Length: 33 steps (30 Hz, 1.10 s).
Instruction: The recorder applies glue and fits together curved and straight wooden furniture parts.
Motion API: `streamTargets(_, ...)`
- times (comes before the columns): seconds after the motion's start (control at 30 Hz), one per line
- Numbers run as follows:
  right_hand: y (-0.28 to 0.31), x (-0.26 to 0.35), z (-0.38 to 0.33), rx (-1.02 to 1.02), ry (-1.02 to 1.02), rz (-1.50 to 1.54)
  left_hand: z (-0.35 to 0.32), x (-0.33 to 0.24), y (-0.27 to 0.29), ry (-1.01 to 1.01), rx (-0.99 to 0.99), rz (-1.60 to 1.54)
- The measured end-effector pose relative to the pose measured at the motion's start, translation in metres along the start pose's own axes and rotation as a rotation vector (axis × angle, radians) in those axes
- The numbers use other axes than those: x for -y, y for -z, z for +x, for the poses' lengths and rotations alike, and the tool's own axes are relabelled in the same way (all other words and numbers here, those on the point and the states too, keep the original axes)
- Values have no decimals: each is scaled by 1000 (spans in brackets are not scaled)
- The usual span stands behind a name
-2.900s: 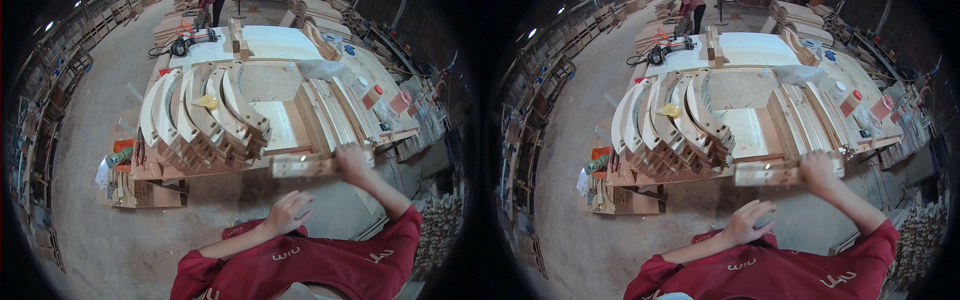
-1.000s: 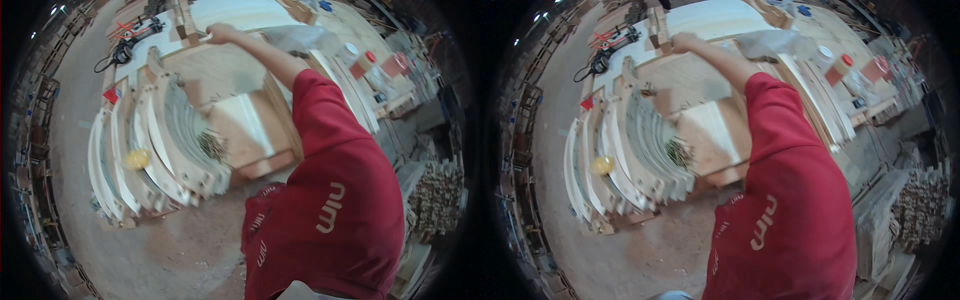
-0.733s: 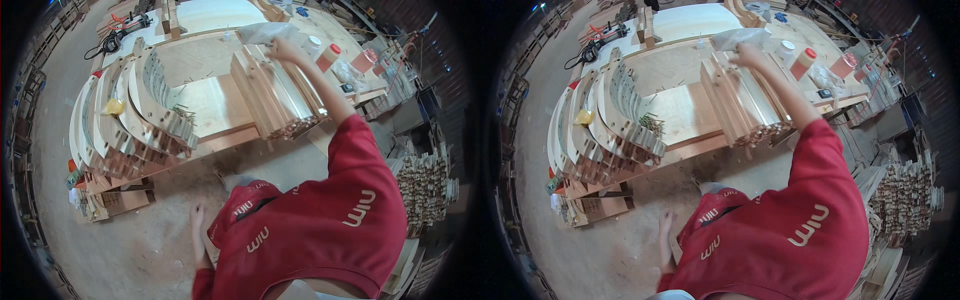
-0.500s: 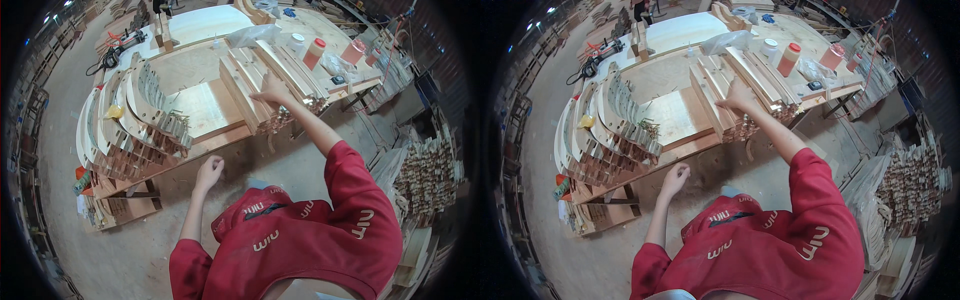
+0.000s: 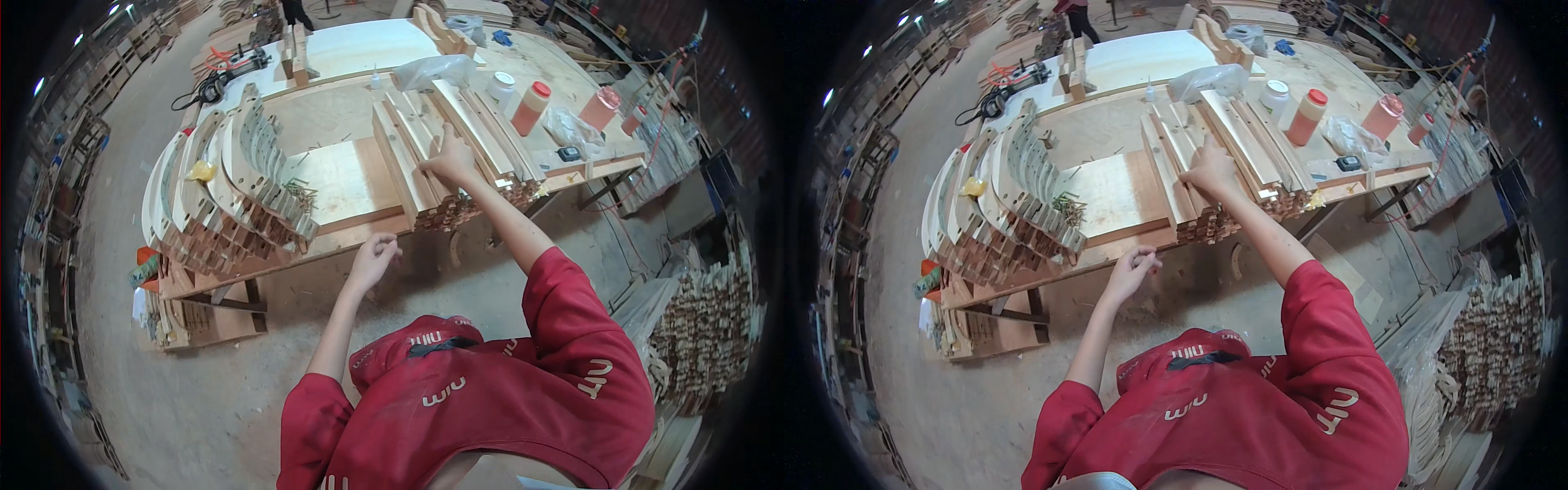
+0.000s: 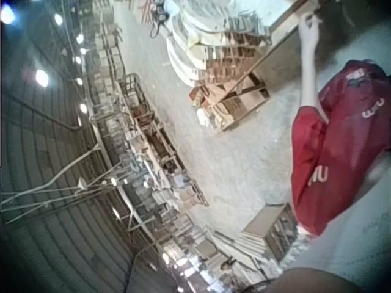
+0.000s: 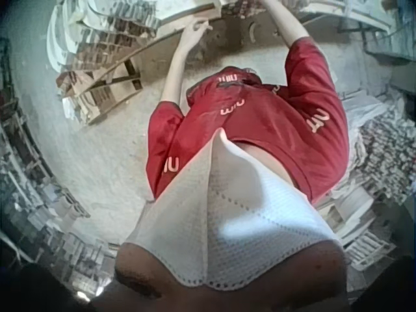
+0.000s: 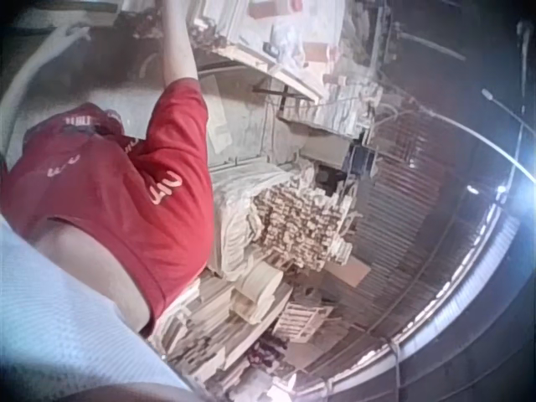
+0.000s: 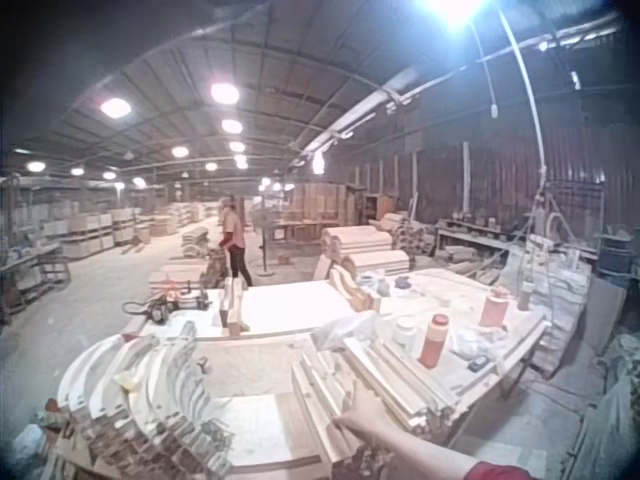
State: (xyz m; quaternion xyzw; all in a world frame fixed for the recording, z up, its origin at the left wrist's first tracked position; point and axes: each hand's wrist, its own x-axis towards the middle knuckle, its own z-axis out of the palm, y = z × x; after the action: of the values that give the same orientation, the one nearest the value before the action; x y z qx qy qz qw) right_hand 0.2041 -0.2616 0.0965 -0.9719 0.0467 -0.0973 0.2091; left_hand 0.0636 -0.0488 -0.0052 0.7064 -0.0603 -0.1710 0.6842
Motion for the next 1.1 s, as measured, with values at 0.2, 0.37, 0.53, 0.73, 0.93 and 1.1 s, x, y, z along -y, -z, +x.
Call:
streamTargets(0.2,10,8,-3,35,74,-35,37,-11,-35,-342,-273,330)
streamTargets(0.37,13,-2,6,34,60,-77,52,-13,-55,-404,-227,312)
streamTargets(0.53,12,-19,35,93,-84,460,49,-18,-45,-357,-196,282)
streamTargets(0.73,12,25,11,413,-203,1132,43,-56,-25,-217,-279,-349)
streamTargets(0.93,-25,111,-52,421,-190,1155,34,-50,25,-71,-334,-731)
streamTargets(1.1,-120,100,-57,209,-182,641,28,-27,40,78,-153,-833)
